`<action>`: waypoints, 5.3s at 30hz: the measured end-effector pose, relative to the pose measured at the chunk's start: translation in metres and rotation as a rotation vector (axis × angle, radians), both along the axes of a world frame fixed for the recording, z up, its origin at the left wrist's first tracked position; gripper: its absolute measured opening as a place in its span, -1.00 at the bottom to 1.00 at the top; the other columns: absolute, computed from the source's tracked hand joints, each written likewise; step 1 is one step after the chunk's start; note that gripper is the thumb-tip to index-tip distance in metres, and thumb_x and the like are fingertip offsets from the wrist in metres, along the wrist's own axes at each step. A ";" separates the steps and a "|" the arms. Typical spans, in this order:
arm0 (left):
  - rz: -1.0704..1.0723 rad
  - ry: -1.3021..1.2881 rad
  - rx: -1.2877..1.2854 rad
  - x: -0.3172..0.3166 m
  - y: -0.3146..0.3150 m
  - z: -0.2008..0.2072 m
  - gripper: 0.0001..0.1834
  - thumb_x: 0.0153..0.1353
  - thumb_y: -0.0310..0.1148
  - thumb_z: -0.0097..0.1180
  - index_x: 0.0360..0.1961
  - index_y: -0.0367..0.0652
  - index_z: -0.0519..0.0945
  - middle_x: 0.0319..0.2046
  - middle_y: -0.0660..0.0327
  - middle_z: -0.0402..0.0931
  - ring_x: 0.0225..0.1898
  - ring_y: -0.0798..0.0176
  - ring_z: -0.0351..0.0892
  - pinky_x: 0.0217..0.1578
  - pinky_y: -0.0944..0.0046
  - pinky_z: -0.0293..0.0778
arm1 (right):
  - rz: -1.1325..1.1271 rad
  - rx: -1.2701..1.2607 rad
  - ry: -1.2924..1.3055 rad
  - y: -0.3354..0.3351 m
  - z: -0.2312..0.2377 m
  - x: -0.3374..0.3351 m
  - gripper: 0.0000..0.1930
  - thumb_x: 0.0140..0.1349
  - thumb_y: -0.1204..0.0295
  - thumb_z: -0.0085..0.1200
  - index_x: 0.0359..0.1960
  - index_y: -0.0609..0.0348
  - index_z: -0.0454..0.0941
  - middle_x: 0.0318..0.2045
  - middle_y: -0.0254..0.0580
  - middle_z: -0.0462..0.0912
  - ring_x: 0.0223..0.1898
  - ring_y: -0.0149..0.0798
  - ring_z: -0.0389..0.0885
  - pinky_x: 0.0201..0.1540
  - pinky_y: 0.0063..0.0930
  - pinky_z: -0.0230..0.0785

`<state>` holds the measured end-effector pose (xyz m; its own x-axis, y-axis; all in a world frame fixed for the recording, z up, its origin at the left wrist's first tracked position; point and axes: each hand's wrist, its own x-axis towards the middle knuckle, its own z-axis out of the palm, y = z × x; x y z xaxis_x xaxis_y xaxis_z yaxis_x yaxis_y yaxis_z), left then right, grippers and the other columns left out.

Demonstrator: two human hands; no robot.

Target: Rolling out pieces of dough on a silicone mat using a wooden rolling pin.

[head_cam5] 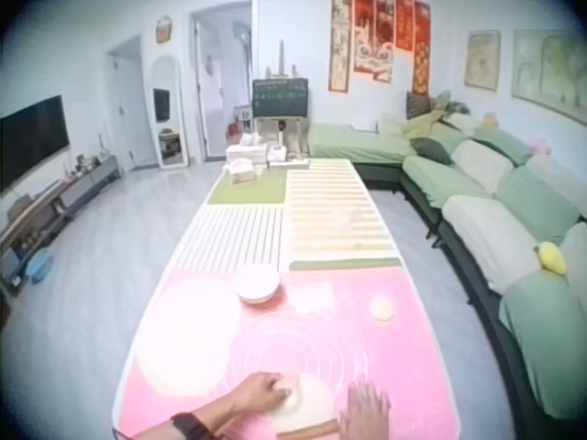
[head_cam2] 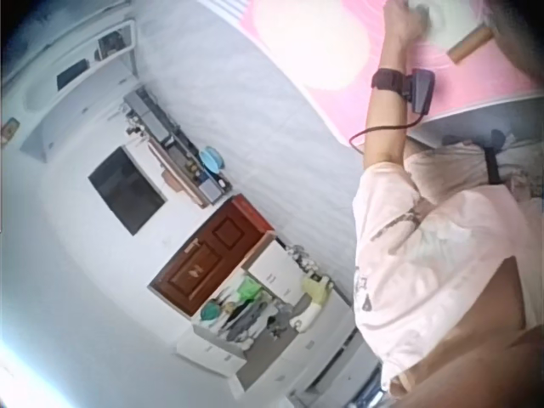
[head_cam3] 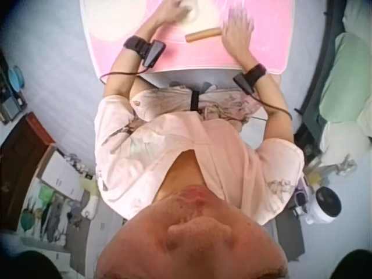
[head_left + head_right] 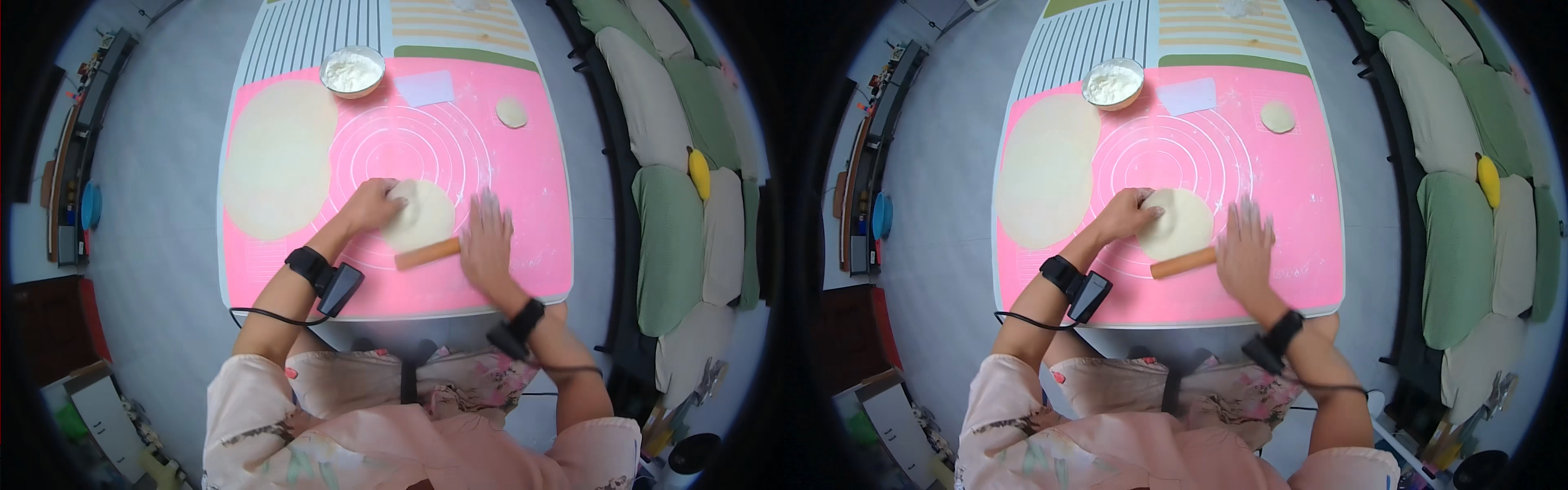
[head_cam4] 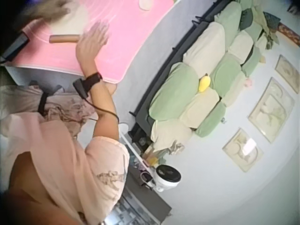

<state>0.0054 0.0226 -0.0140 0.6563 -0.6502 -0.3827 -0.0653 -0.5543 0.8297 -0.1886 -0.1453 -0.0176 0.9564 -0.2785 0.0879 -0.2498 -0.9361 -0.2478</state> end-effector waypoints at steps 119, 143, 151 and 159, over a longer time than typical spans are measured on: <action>0.102 0.022 0.207 0.000 0.003 0.022 -0.66 0.12 -0.21 0.23 -0.17 -0.24 0.68 -0.37 -0.04 0.67 -0.34 0.04 0.68 -0.21 0.16 0.55 | -0.019 -0.110 -0.024 0.003 0.003 0.081 -0.31 0.32 0.20 -0.11 0.39 0.33 0.05 0.40 0.19 0.05 0.43 0.17 -0.05 0.38 0.30 -0.36; 0.177 -0.963 -0.097 0.111 -0.046 0.056 -0.69 0.11 -0.61 0.00 -0.14 -0.14 0.65 -0.16 0.08 0.61 -0.04 -0.01 0.56 -0.03 0.13 0.48 | -0.231 -0.117 -0.231 -0.106 -0.012 -0.049 -0.63 0.17 0.41 0.10 0.04 0.14 0.47 -0.08 -0.02 0.43 0.00 0.03 0.36 0.03 -0.08 0.13; -0.111 -0.833 0.603 0.212 -0.077 0.028 -0.74 -0.01 -0.33 0.23 -0.24 -0.04 0.74 -0.29 -0.02 0.66 -0.23 -0.09 0.65 -0.14 0.10 0.54 | -0.236 -0.128 -0.196 -0.093 -0.013 -0.038 -0.63 0.23 0.41 0.02 0.09 0.14 0.44 -0.06 -0.01 0.43 -0.02 0.05 0.36 0.01 -0.10 0.12; 0.107 -0.803 -0.041 0.161 -0.069 0.082 -0.78 0.15 -0.36 0.11 -0.32 -0.27 0.71 -0.39 -0.03 0.67 -0.37 0.03 0.69 -0.29 0.13 0.58 | -0.255 -0.135 -0.213 -0.097 -0.011 -0.040 -0.65 0.24 0.41 0.01 0.07 0.17 0.44 -0.08 -0.02 0.45 -0.04 0.04 0.38 0.00 -0.11 0.13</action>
<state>0.1664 -0.0466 0.0685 0.7803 -0.5714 0.2543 -0.5976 -0.5612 0.5726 -0.2288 -0.2428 -0.0282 0.8141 -0.4777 0.3301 -0.4354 -0.8784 -0.1972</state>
